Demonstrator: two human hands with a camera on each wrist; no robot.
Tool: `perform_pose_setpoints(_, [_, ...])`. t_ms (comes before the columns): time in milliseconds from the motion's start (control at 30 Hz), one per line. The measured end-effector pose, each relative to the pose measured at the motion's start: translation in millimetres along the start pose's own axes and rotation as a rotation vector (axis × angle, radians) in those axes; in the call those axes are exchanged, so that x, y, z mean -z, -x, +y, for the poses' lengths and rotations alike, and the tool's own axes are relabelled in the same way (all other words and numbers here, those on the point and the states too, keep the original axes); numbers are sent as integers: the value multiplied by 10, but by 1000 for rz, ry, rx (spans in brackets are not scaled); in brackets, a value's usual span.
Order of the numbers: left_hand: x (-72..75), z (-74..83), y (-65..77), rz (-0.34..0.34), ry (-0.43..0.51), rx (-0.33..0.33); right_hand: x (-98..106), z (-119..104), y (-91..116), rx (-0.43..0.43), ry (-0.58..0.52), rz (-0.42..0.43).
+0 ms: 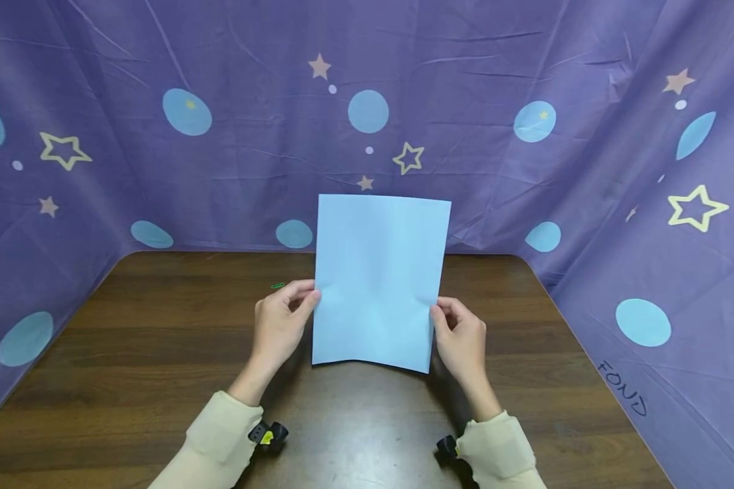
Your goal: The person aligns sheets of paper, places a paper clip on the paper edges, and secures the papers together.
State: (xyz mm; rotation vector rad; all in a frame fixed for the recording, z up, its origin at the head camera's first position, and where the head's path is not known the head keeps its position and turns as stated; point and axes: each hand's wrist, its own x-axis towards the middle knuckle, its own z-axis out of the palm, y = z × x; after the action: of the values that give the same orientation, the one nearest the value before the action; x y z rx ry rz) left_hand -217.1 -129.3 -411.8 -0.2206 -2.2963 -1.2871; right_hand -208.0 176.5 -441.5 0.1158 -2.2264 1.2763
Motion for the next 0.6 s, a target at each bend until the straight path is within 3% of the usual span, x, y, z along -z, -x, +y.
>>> perform_pose_setpoints(333, [13, -22, 24, -101, -21, 99, 30, 4, 20, -50, 10, -77])
perform_pose_setpoints(600, [-15, -61, 28, -160, -11, 140, 65, 37, 41, -63, 33, -119])
